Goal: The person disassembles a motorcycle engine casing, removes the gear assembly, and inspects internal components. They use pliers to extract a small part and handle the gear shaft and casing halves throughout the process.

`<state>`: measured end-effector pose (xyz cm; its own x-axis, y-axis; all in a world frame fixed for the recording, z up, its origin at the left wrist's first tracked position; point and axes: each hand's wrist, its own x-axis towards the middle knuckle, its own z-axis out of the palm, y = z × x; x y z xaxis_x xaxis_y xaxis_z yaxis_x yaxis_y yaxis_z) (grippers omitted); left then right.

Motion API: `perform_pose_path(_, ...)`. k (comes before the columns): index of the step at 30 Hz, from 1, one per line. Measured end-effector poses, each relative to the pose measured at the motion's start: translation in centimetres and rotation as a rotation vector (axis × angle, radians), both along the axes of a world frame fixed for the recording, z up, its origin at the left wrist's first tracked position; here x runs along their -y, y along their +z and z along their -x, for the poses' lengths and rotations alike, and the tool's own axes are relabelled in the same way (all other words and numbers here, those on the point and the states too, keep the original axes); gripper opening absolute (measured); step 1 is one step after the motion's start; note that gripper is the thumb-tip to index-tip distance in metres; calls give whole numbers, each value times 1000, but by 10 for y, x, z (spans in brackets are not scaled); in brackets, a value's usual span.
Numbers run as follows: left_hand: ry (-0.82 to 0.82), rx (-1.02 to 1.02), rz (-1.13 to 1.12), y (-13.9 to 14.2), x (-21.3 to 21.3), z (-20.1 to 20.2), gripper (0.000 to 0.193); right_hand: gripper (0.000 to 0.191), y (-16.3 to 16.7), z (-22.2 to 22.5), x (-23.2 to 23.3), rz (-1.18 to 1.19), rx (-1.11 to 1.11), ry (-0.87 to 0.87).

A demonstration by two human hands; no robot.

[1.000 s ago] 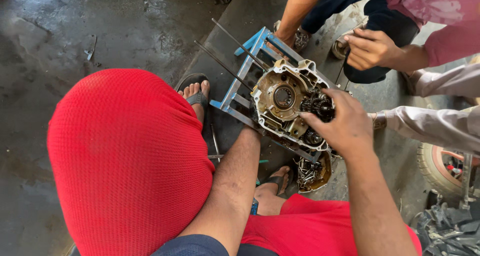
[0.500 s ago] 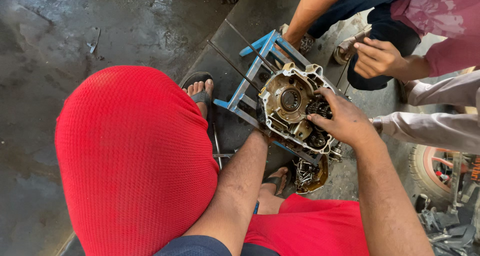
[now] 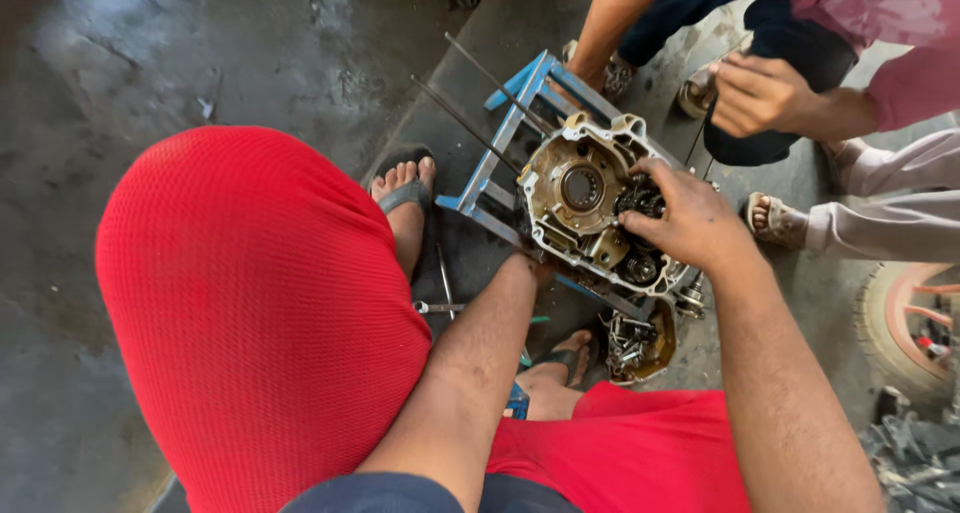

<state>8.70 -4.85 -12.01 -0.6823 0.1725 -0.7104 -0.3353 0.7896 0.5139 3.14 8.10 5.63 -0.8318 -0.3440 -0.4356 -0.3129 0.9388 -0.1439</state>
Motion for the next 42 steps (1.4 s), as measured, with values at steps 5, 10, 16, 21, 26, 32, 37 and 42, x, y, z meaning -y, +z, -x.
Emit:
perform_pose_path(5, -493, 428, 175, -13, 18, -61, 39, 65, 8, 2, -3, -3, 14, -25)
perform_pose_path(10, -609, 889, -275, 4, 36, -44, 46, 65, 6, -2, -23, 7, -58, -21)
perform_pose_path(16, 397, 370, -606, 78, 110, 6, 60, 69, 10, -9, -41, -61, 2, -126)
perform_pose_path(21, 682, -38, -518, 87, 60, -8, 65, 71, 11, -14, -53, -58, -3, -120)
perform_pose_path(26, 479, -356, -52, 72, 44, -3, 58, 85, 46, -50, -60, 73, -577, 179)
perform_pose_path(32, 666, -348, -100, 61, 27, 6, 68, 37, 73, -95, -73, -177, 73, -362)
perform_pose_path(37, 936, -376, -164, 62, -5, -1, 90, 42, 13, -106, -79, 21, -199, -220)
perform_pose_path(42, 988, -388, -218, 87, -25, -11, 84, 37, -21, -109, -103, 299, -323, -138)
